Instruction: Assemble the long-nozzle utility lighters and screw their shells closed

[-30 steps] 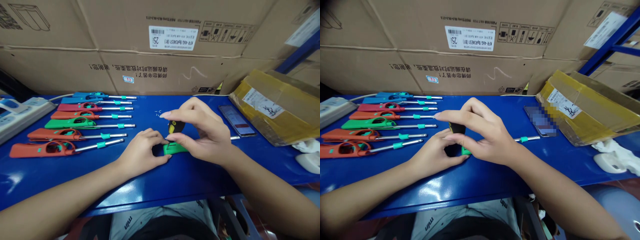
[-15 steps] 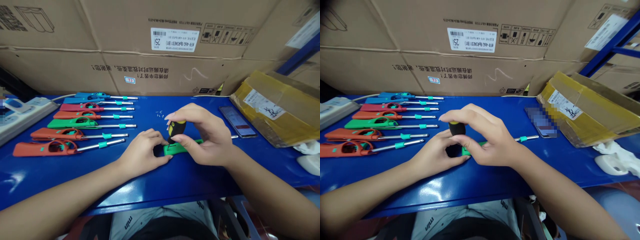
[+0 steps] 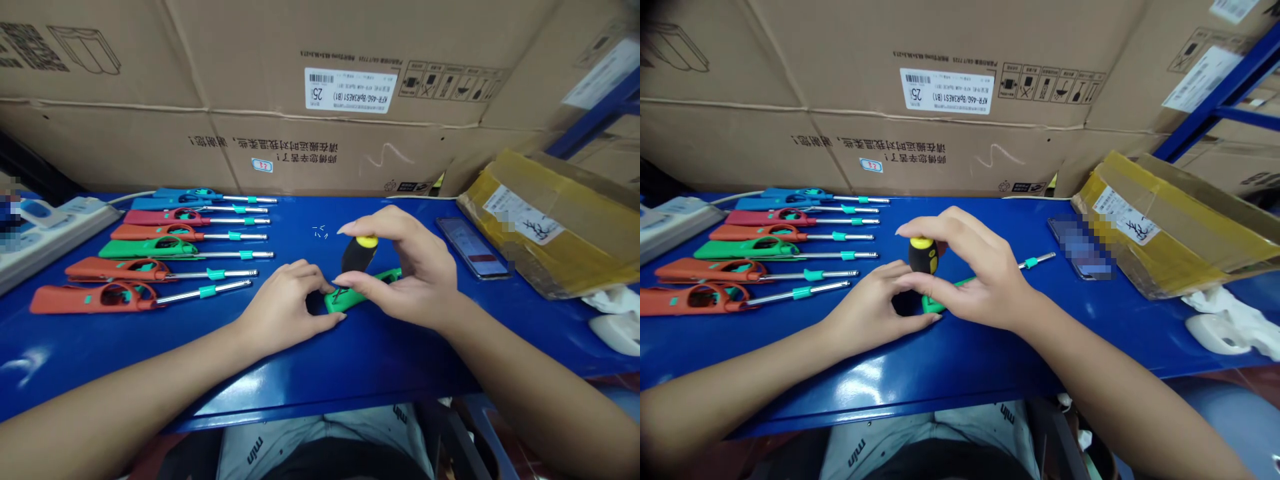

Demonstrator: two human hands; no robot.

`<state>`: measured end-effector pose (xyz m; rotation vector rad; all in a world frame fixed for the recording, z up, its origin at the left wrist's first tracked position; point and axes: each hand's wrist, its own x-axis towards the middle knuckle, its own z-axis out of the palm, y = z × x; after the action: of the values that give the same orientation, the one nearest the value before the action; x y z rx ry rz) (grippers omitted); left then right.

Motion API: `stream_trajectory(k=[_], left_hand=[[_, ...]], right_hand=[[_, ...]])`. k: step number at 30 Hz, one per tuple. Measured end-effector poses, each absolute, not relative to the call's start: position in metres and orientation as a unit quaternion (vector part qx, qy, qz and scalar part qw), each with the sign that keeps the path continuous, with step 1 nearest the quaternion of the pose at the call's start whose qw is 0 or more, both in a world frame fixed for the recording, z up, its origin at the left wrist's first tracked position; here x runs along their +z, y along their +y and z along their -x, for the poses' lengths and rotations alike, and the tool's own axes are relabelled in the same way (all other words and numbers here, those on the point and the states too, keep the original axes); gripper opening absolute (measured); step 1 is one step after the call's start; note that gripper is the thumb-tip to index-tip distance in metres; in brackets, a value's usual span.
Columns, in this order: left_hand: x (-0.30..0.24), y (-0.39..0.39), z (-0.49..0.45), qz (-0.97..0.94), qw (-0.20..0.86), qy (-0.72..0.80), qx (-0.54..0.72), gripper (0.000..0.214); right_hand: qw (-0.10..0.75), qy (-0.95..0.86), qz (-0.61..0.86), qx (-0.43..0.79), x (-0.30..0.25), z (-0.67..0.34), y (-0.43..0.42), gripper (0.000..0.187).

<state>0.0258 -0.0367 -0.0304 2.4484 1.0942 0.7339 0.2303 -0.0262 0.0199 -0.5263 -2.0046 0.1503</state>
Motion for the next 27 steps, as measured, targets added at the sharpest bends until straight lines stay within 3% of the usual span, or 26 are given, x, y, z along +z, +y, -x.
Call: stream_trajectory(k=[5, 10, 14, 17, 19, 27], left_hand=[[-0.030, -0.037, -0.027, -0.867, 0.177, 0.390, 0.255, 0.024], [-0.024, -0.037, -0.024, -0.873, 0.182, 0.391, 0.229, 0.018], [-0.023, -0.038, -0.022, -0.875, 0.165, 0.396, 0.224, 0.021], [-0.026, -0.039, -0.022, -0.873, 0.164, 0.398, 0.227, 0.031], [-0.027, -0.040, -0.023, -0.876, 0.167, 0.395, 0.222, 0.038], [-0.031, -0.041, -0.023, -0.887, 0.162, 0.380, 0.208, 0.039]], right_hand=[[0.506, -0.810, 0.275, 0.112, 0.020, -0.230, -0.030, 0.034], [0.623, -0.669, 0.373, 0.157, 0.025, -0.238, -0.017, 0.023], [0.656, -0.604, 0.386, 0.236, 0.016, -0.249, 0.010, 0.033], [0.579, -0.635, 0.418, 0.297, -0.004, -0.251, 0.027, 0.037], [0.489, -0.689, 0.483, 0.231, -0.018, -0.250, 0.034, 0.028], [0.391, -0.754, 0.509, 0.139, -0.036, -0.241, 0.040, 0.008]])
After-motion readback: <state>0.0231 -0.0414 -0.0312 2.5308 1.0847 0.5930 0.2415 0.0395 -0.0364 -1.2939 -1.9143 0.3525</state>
